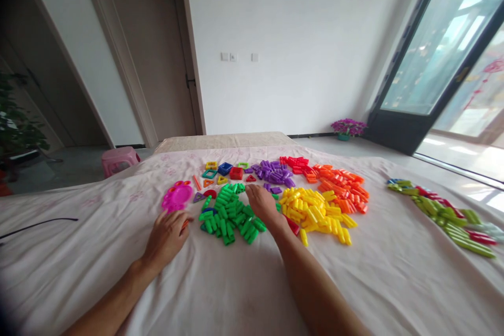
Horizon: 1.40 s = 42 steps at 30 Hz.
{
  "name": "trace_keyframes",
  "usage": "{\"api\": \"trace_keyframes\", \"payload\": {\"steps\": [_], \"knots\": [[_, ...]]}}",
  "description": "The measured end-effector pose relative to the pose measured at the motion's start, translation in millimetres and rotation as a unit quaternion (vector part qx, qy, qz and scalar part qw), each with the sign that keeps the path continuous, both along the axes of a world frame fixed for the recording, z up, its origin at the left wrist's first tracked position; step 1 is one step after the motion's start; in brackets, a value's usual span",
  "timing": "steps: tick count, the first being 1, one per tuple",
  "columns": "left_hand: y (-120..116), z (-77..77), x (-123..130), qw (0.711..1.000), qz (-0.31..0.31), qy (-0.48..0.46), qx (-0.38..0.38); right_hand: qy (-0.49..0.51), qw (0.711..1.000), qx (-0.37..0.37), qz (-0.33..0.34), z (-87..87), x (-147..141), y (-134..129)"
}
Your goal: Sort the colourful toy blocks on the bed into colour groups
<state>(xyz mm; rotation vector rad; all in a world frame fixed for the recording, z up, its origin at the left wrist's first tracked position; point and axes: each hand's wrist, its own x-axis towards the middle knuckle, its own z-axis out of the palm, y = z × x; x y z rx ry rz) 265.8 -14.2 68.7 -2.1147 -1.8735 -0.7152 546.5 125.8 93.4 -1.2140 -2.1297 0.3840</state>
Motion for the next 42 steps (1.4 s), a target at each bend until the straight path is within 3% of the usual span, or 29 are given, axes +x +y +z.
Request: {"api": "trace_keyframes", "payload": {"steps": [3,5,8,10,12,14,19,26,36,42], "knots": [[-4.7,7.6,6.7,0.998,-0.015,-0.008,0.06,-0.046,0.997,-0.017,-0.057,-9.1,9.9,3.9],[-8.9,12.9,25.4,0.994,-0.081,-0.006,0.079,-0.029,0.997,-0.027,-0.062,-16.8,4.8,0.1],[-12.9,17.8,66.5,0.979,-0.199,0.006,0.038,0.08,0.993,-0.075,0.044,-23.7,-14.1,-9.1],[-10.7,19.0,93.4,0.968,-0.251,0.018,-0.007,0.185,0.967,-0.132,0.116,-25.3,-25.3,-11.7],[-3.3,19.5,114.2,0.965,-0.259,0.027,-0.037,0.284,0.937,-0.169,0.116,-27.0,-29.2,-9.2],[8.3,20.0,127.1,0.966,-0.248,0.041,-0.058,0.339,0.925,-0.157,0.073,-30.1,-24.7,-3.4],[34.1,19.8,131.2,0.977,-0.183,0.072,-0.078,0.27,0.962,-0.043,-0.018,-35.9,-1.0,5.3],[28.9,15.6,95.1,0.991,-0.081,0.088,-0.052,0.116,0.993,0.013,0.029,-25.4,-2.6,-4.0],[-4.5,15.9,-5.1,0.986,0.004,0.149,-0.068,0.04,0.998,0.034,0.041,-23.3,-4.5,-4.0],[-16.3,11.5,-67.7,0.97,0.104,0.173,-0.133,0.029,0.997,0.056,0.038,-26.5,-6.8,-1.1]]}}
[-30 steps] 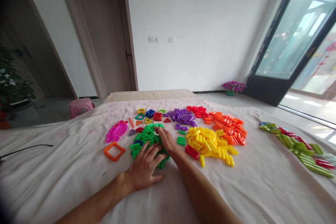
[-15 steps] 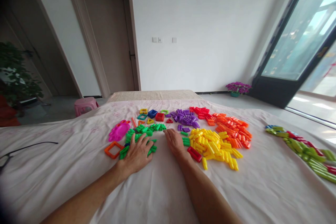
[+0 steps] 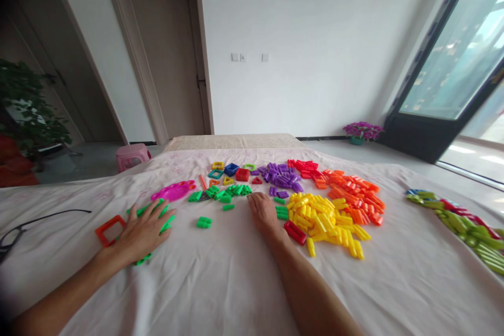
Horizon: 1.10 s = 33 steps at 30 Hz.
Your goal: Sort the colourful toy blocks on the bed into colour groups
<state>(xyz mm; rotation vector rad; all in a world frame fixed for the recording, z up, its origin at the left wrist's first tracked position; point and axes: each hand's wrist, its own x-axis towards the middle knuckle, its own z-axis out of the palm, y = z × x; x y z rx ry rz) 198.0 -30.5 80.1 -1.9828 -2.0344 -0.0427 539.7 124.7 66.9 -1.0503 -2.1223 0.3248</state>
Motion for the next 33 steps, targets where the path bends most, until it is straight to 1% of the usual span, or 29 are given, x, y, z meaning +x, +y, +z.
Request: {"api": "trace_keyframes", "payload": {"steps": [2,3,5,6,9,11,14,17,19,22,24,26,29,33], "knots": [[1.2,1.2,-9.6,0.999,0.034,-0.004,-0.013,0.013,1.0,0.005,-0.012,-1.4,-1.4,1.7],[2.7,2.6,-9.5,0.999,0.045,-0.007,-0.013,0.024,0.999,0.007,-0.02,-2.0,-2.2,2.6],[8.1,6.6,2.0,0.999,0.042,-0.012,0.003,0.049,0.998,0.007,-0.035,-3.0,-3.8,4.4],[12.0,8.7,13.1,0.999,0.027,-0.014,0.019,0.064,0.997,0.007,-0.043,-3.4,-4.4,5.3],[29.2,13.4,61.0,0.996,-0.061,-0.033,0.056,0.11,0.992,0.011,-0.059,-4.8,-4.8,7.7],[45.4,13.9,97.3,0.99,-0.121,-0.05,0.059,0.139,0.988,0.017,-0.071,-6.1,-3.5,9.2],[74.7,11.4,145.9,0.979,-0.179,-0.08,0.063,0.174,0.981,0.017,-0.089,-8.4,-0.5,11.8],[105.5,7.7,180.2,0.971,-0.207,-0.113,0.038,0.198,0.976,0.011,-0.092,-10.4,1.3,14.4],[124.1,6.1,193.2,0.972,-0.201,-0.122,0.011,0.2,0.976,0.009,-0.085,-10.7,1.6,15.3],[145.1,6.2,196.9,0.981,-0.154,-0.117,-0.005,0.198,0.977,0.004,-0.076,-9.5,1.6,15.3],[152.8,7.7,189.7,0.986,-0.125,-0.111,0.002,0.198,0.977,-0.003,-0.077,-8.7,1.7,15.0],[154.5,9.6,176.6,0.989,-0.104,-0.104,0.012,0.194,0.978,-0.008,-0.076,-8.8,1.7,15.3],[146.9,11.3,150.6,0.993,-0.066,-0.094,0.023,0.189,0.979,-0.013,-0.07,-10.6,1.8,17.1],[125.2,10.2,111.7,0.996,-0.014,-0.078,0.036,0.186,0.98,-0.021,-0.065,-12.0,1.8,18.8]]}}
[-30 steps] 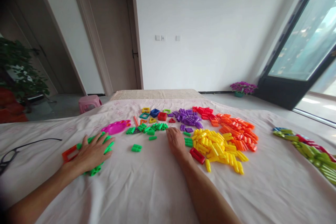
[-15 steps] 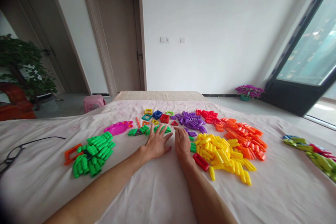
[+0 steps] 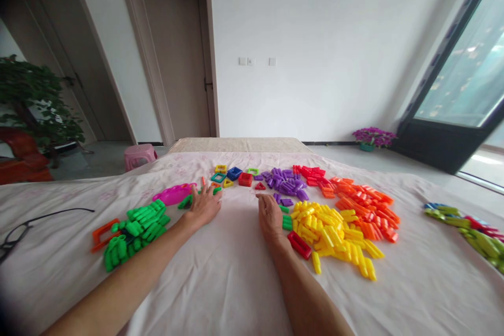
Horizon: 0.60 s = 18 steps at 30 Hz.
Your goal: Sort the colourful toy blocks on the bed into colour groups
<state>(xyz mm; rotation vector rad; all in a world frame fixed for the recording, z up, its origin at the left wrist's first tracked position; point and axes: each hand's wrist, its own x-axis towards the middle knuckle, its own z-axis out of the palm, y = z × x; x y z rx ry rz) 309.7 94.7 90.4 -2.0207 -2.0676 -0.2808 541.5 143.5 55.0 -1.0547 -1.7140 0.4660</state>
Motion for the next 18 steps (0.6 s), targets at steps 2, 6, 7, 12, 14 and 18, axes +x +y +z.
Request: {"api": "trace_keyframes", "payload": {"steps": [2,6,7,12,14,18], "knots": [[-13.2,-1.6,-19.4,1.0,0.023,0.006,-0.001,-0.005,1.0,-0.003,-0.001,0.7,0.0,-0.2],[-42.3,-5.6,-56.0,0.998,0.055,0.035,-0.009,-0.02,1.0,-0.005,-0.005,1.6,-0.3,-1.0],[-49.9,-6.8,-64.5,0.996,0.066,0.052,-0.009,-0.024,1.0,-0.006,-0.005,1.4,-0.4,-1.1],[-84.9,-11.9,-102.1,0.991,0.086,0.107,-0.013,-0.04,0.999,-0.005,-0.011,0.3,0.0,-3.4],[-95.7,-13.1,-116.3,0.988,0.094,0.12,-0.024,-0.041,0.999,-0.002,-0.006,1.4,0.2,-6.8],[-110.0,-13.6,-139.8,0.98,0.123,0.155,-0.037,-0.049,0.999,0.011,0.009,5.9,-1.0,-16.7]]}}
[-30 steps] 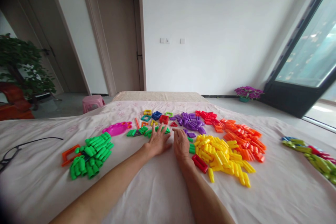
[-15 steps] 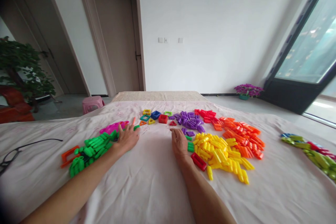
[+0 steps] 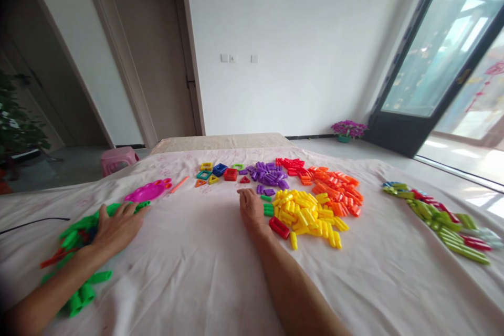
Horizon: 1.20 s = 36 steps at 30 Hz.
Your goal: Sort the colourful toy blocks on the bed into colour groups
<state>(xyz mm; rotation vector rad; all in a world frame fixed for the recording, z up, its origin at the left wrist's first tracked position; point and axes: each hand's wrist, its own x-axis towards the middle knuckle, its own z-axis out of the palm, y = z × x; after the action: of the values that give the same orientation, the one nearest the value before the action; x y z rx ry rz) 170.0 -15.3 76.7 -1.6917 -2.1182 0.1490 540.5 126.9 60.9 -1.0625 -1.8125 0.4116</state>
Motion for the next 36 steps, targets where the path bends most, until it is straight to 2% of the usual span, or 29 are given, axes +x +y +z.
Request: {"api": "trace_keyframes", "payload": {"steps": [2,4,9,12,15,18,20,23,25,26,28,30,33,36], "knots": [[-3.5,0.7,-1.3,1.0,0.02,0.019,0.008,-0.014,1.0,0.007,0.005,2.3,-1.8,-3.9],[-4.4,1.5,10.3,0.999,0.008,0.022,0.024,-0.024,1.0,0.012,0.005,3.8,-3.9,-6.0],[2.5,-3.1,84.9,0.985,-0.152,-0.067,0.046,-0.011,0.999,0.03,0.01,3.4,-5.8,-9.7],[9.5,-13.7,123.3,0.969,-0.206,-0.128,0.041,0.008,0.999,0.036,0.012,5.8,-4.9,-13.9],[14.8,-26.0,133.3,0.955,-0.234,-0.177,0.045,0.037,0.999,0.025,0.005,16.4,-2.7,-14.6],[16.5,-35.4,122.5,0.941,-0.25,-0.219,0.057,0.027,0.999,-0.011,0.021,33.4,9.7,-6.9],[16.0,-39.7,113.1,0.934,-0.26,-0.237,0.06,0.013,0.998,-0.056,0.032,43.6,30.3,0.9],[14.7,-44.1,104.7,0.925,-0.274,-0.255,0.065,0.029,0.995,-0.097,0.002,50.3,83.7,8.9],[14.2,-45.8,103.7,0.92,-0.28,-0.265,0.077,0.006,0.995,-0.078,-0.059,47.3,129.5,8.3],[14.2,-46.2,104.2,0.918,-0.282,-0.268,0.084,-0.007,0.991,-0.075,-0.111,43.7,153.0,6.2],[14.3,-46.3,105.9,0.916,-0.283,-0.269,0.096,-0.051,0.975,-0.084,-0.199,33.0,197.0,0.6],[14.6,-46.2,107.3,0.917,-0.283,-0.263,0.101,-0.111,0.957,-0.097,-0.249,19.9,231.9,-4.2],[15.0,-46.6,107.7,0.919,-0.284,-0.252,0.103,-0.182,0.939,-0.101,-0.276,1.4,260.6,-4.1],[15.4,-47.4,107.3,0.92,-0.29,-0.244,0.104,-0.18,0.947,-0.105,-0.243,-9.5,261.8,1.8]]}}
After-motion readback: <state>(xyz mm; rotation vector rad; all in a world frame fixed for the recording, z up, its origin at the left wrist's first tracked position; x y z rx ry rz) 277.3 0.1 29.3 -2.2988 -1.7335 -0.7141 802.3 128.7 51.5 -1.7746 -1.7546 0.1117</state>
